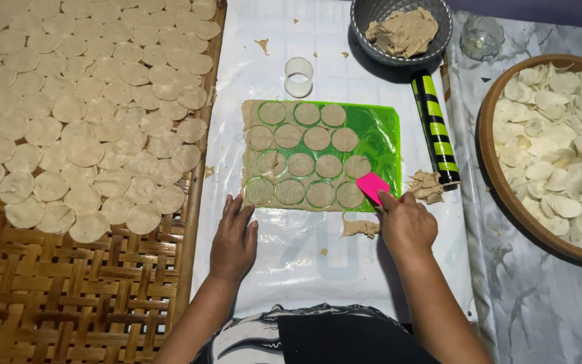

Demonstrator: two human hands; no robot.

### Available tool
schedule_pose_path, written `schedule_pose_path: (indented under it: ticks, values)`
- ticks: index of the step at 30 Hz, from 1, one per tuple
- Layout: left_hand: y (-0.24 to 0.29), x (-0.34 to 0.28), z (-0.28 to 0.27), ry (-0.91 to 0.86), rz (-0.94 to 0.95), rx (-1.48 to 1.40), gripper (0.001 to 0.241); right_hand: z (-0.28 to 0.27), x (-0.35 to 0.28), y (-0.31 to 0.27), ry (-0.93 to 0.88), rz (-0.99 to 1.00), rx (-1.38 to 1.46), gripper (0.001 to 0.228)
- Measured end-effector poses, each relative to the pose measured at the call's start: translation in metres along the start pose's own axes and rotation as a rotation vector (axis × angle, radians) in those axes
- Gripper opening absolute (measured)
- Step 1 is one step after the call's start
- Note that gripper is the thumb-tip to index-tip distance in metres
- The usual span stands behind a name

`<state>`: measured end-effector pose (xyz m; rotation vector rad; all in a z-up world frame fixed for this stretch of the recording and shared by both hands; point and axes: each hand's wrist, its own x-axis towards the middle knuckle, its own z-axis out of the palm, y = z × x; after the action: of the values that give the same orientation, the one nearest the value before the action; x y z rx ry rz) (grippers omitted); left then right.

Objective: Cutting circular shapes out of a sheet of dough using a cutter and transferring them to a drying tray.

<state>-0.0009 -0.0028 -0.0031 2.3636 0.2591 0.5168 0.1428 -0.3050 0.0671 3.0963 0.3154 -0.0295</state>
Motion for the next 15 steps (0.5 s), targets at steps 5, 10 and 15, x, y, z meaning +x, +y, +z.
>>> schedule_pose_path:
  ticks: [5,10,15]
  values:
    - [-0.001,0.002,-0.002,0.0,-0.093,-0.169,0.035,0.048,0.018,0.004,0.129,0.038,0.166,0.03]
    - [-0.022,0.016,-0.006,-0.015,-0.196,-0.504,0.036,0.044,0.023,-0.001,0.159,0.111,0.536,0.033]
    - [-0.007,0.038,0.009,-0.047,-0.664,-1.2,0.048,-0.006,0.0,-0.038,0.206,-0.273,0.701,0.044]
